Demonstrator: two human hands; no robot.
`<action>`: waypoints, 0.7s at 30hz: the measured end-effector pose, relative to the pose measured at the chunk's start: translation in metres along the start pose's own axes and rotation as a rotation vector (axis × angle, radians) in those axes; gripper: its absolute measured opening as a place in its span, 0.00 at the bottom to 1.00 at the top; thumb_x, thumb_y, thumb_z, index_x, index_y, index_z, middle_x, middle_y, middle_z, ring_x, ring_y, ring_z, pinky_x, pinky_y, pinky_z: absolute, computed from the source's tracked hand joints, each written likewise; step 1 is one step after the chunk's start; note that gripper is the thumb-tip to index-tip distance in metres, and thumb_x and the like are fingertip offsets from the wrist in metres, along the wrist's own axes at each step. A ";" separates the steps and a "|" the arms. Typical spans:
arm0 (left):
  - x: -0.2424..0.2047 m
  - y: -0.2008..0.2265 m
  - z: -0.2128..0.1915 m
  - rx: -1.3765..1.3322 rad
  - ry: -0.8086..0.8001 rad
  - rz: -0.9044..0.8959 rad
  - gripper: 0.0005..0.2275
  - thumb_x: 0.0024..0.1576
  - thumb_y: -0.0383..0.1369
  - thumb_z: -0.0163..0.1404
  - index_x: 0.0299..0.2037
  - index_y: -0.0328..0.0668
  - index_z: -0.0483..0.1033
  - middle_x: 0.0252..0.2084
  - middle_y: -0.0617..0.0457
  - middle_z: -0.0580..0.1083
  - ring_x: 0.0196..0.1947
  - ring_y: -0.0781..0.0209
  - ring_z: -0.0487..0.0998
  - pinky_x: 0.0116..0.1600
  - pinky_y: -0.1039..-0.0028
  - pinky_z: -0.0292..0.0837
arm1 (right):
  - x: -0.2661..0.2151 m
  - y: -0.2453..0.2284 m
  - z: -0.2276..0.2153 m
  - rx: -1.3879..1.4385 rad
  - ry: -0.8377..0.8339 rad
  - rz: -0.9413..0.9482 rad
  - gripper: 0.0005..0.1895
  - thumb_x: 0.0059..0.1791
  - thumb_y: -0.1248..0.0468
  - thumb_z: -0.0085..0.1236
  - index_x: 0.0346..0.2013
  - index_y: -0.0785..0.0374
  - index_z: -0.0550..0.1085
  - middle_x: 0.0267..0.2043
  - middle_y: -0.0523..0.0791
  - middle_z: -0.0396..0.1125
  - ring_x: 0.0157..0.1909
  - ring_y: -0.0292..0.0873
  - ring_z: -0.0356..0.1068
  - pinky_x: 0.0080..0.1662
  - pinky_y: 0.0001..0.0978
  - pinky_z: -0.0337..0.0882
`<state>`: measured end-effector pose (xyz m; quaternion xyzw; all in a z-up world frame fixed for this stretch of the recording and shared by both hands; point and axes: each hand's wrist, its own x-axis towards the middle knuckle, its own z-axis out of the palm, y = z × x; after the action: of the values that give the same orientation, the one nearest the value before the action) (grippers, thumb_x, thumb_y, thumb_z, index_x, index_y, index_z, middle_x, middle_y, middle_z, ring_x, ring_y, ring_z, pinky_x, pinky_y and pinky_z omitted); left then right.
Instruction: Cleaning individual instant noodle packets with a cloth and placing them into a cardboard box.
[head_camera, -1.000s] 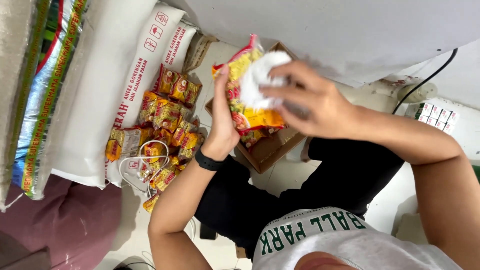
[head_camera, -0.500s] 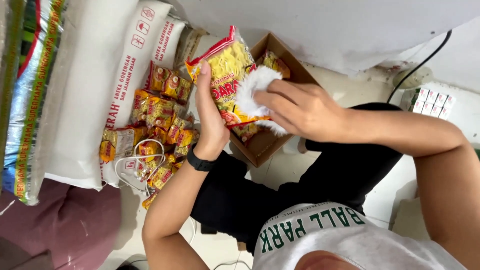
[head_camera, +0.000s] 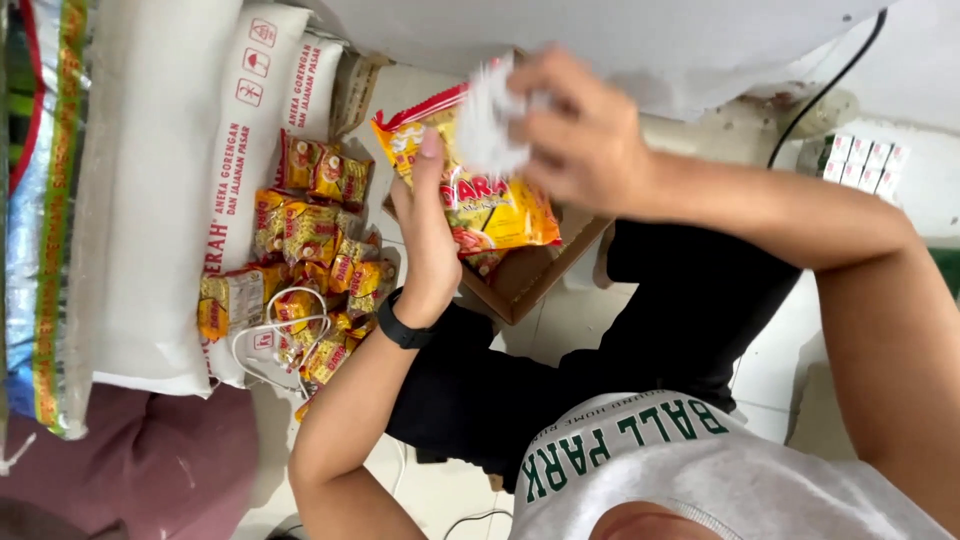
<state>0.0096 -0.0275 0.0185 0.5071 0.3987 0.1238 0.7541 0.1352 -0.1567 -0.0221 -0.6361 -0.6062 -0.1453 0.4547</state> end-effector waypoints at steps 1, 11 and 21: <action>0.002 -0.002 0.002 -0.046 0.038 -0.080 0.43 0.42 0.54 0.50 0.67 0.37 0.57 0.68 0.46 0.62 0.66 0.55 0.68 0.65 0.63 0.67 | 0.019 0.002 -0.011 -0.060 0.061 -0.071 0.05 0.52 0.82 0.54 0.34 0.75 0.69 0.45 0.61 0.61 0.41 0.58 0.63 0.36 0.41 0.61; 0.013 0.001 -0.004 -0.233 -0.308 0.276 0.24 0.60 0.51 0.45 0.52 0.37 0.74 0.51 0.47 0.76 0.53 0.54 0.78 0.57 0.64 0.75 | 0.024 -0.005 -0.001 0.090 0.045 -0.107 0.08 0.53 0.74 0.59 0.31 0.70 0.69 0.42 0.57 0.64 0.42 0.52 0.67 0.39 0.36 0.72; 0.022 -0.001 -0.013 -0.217 -0.270 0.188 0.22 0.59 0.50 0.44 0.50 0.39 0.74 0.50 0.51 0.75 0.52 0.59 0.76 0.58 0.66 0.72 | 0.015 -0.003 0.013 0.065 0.072 -0.178 0.06 0.53 0.74 0.58 0.33 0.73 0.71 0.42 0.59 0.65 0.40 0.54 0.70 0.39 0.38 0.76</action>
<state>0.0143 -0.0067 0.0051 0.4700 0.2292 0.1670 0.8359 0.1312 -0.1378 -0.0164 -0.5589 -0.6482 -0.1880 0.4818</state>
